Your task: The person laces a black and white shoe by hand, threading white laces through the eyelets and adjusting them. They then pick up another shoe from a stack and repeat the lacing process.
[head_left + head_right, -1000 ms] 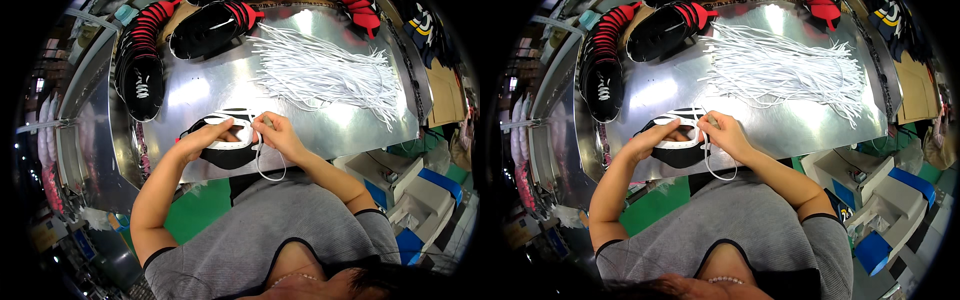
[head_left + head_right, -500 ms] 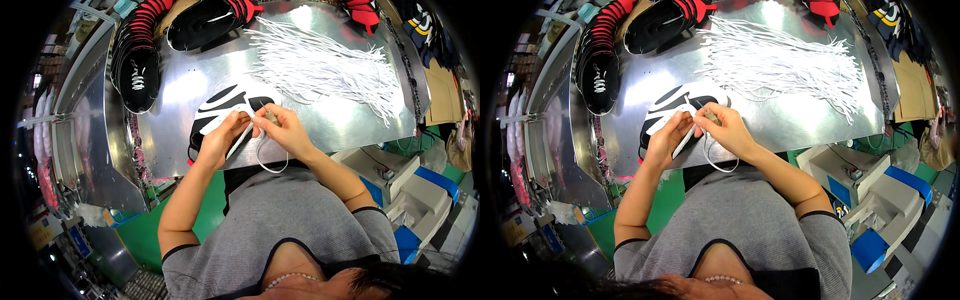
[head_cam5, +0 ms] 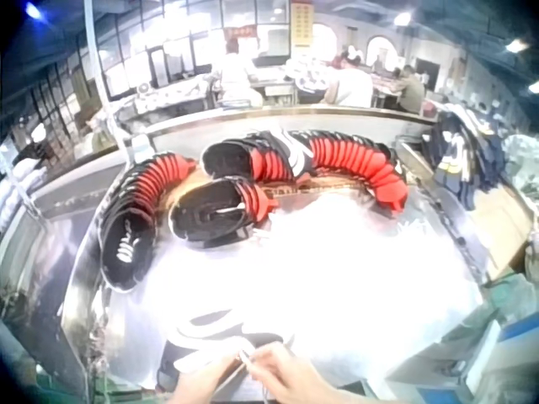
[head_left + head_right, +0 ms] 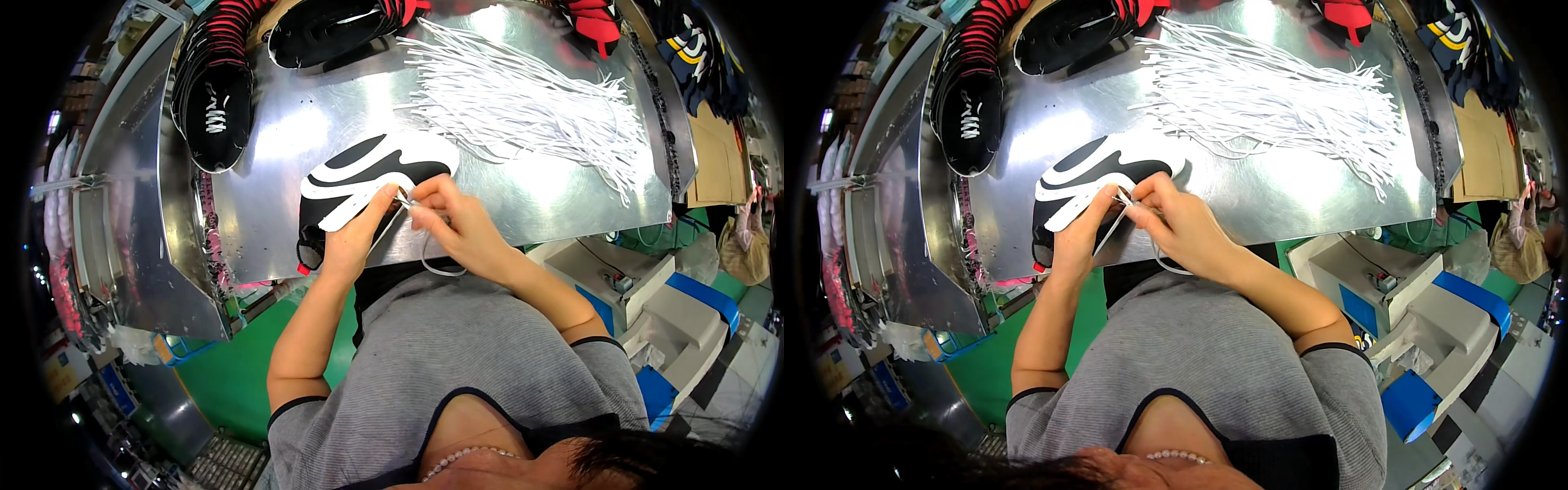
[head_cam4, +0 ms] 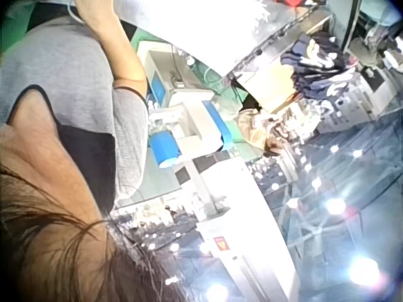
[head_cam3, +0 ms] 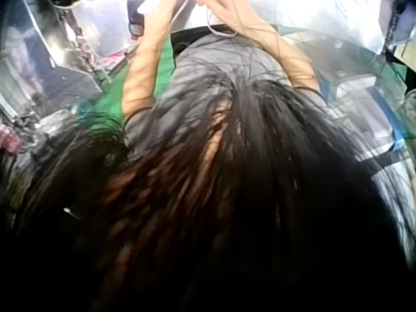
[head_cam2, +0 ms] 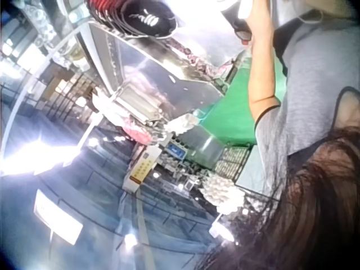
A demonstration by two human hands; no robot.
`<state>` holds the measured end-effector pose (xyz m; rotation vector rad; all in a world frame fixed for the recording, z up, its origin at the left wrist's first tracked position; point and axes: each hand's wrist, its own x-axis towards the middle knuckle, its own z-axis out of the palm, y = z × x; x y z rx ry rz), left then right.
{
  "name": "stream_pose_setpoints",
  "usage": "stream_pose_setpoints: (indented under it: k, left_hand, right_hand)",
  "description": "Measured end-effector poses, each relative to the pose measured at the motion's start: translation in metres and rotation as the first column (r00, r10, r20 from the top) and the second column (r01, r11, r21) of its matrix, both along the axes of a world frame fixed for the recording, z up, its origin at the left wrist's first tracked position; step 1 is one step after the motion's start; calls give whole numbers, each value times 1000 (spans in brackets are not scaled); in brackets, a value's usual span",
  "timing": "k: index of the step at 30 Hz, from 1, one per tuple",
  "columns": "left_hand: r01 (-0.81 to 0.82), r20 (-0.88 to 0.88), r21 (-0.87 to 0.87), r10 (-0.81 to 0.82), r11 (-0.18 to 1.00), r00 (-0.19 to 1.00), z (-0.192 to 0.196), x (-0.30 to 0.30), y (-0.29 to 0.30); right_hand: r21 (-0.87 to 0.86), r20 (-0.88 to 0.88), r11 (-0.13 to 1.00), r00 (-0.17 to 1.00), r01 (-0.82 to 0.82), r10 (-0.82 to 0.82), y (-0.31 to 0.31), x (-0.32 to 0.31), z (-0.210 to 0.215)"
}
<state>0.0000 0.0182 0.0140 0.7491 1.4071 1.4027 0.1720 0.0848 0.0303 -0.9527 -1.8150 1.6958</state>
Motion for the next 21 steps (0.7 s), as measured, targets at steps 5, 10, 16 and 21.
stream_pose_setpoints:
  k: [5, 10, 16, 21]
  left_hand:
    - [-1, -109, -49, -4, 999, 994, 0, -2, -3]
    - [-7, -225, -60, -7, 998, 974, -2, 1, -6]
    - [232, -888, 0, -106, 973, 447, -22, 0, -20]
    - [239, -904, 157, 42, 958, 426, 6, 6, -9]
  right_hand:
    - [170, -81, 984, 996, 50, -36, 8, 0, -1]
    - [297, -48, 955, 999, 25, -11, 15, -2, -13]
    - [369, 137, 925, 990, -93, 45, 21, -9, -12]
    - [436, 456, 855, 888, -279, 58, 24, -30, -5]
